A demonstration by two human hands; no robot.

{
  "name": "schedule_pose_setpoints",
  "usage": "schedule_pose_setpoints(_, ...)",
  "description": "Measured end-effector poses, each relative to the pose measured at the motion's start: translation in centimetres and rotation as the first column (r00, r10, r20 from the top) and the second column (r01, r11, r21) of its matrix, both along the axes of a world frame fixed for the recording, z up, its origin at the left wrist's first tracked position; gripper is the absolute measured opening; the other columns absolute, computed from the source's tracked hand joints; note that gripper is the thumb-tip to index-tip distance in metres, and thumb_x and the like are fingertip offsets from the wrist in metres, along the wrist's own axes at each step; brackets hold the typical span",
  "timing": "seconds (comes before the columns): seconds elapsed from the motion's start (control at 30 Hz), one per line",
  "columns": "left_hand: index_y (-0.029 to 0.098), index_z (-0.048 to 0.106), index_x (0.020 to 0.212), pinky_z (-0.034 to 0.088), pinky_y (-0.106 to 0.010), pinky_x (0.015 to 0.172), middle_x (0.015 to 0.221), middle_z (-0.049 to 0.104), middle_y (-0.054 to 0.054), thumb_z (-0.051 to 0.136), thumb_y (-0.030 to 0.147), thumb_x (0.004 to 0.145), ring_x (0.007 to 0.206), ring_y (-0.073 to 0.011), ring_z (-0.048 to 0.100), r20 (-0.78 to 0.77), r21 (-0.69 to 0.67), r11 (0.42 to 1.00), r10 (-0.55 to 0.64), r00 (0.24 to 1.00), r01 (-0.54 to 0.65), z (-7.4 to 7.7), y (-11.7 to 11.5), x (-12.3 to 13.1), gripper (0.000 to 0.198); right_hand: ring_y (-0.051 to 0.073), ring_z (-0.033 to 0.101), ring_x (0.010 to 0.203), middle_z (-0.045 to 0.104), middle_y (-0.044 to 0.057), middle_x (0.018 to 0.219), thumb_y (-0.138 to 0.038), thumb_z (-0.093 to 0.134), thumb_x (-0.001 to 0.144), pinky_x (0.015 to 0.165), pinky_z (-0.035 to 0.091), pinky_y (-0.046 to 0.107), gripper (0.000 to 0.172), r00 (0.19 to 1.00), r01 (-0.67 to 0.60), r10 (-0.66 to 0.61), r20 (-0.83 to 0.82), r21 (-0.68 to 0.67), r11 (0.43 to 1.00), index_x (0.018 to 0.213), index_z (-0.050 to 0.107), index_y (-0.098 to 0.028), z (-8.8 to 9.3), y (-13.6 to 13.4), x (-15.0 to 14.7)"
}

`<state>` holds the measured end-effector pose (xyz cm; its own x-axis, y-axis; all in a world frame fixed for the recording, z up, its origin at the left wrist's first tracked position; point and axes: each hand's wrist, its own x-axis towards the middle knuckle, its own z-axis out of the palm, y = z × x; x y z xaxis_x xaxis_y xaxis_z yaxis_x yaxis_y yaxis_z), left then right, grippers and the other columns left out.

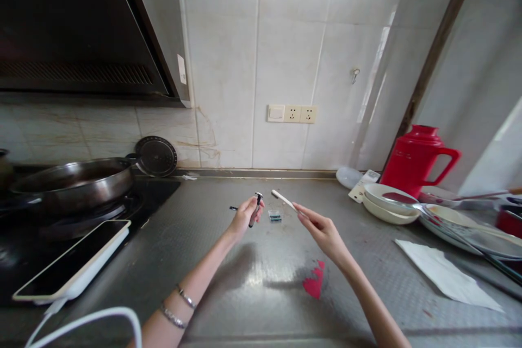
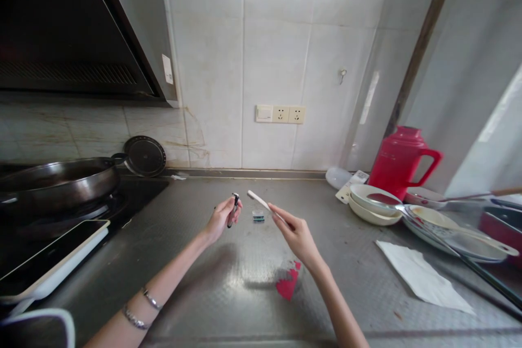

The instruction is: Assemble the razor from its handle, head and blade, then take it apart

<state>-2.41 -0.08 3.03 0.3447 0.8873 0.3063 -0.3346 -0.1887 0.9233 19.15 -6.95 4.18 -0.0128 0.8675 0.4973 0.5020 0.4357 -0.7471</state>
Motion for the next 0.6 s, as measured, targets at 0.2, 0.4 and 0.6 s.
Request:
schedule_pose_setpoints(0.2, 0.015, 0.058, 0.08, 0.033, -0.021, 0.057, 0.062, 0.045, 0.001, 0.047, 0.047, 0.082, 0.057, -0.0089, 0.041, -0.077, 0.088, 0.996, 0.018, 0.997, -0.012, -1.3, 0.2, 0.5, 0.033, 0.019, 0.059, 0.064, 0.071, 0.003, 0.075, -0.041, 0.055, 0.078, 0.054, 0.043, 0.024, 0.037, 0.983, -0.073, 0.07, 0.169, 0.015, 0.997, 0.108, 0.066, -0.024, 2.9, 1.3, 0.5)
schedule_pose_setpoints(0.4, 0.017, 0.057, 0.077, 0.031, -0.023, 0.059, 0.063, 0.045, 0.001, 0.047, 0.046, 0.082, 0.059, -0.01, 0.039, -0.077, 0.12, 0.993, 0.023, 0.997, -0.014, -0.8, -0.4, 0.5, 0.032, 0.019, 0.062, 0.068, 0.072, 0.004, 0.083, -0.04, 0.056, 0.077, 0.056, 0.045, 0.024, 0.032, 0.968, -0.062, 0.045, 0.245, 0.062, 0.996, 0.1, 0.07, -0.023, 2.6, 1.5, 1.9)
schedule_pose_setpoints(0.6, 0.016, 0.056, 0.078, 0.029, -0.023, 0.06, 0.062, 0.043, 0.002, 0.045, 0.048, 0.083, 0.06, -0.0105, 0.038, -0.135, 0.141, 0.99, 0.046, 0.99, -0.027, -1.0, -0.3, 0.6, 0.035, 0.02, 0.064, 0.079, 0.067, 0.006, 0.106, -0.04, 0.049, 0.084, 0.066, 0.048, 0.026, 0.036, 0.941, -0.2, 0.18, 0.287, 0.04, 0.979, 0.112, 0.064, -0.024, 3.0, 1.8, 2.4)
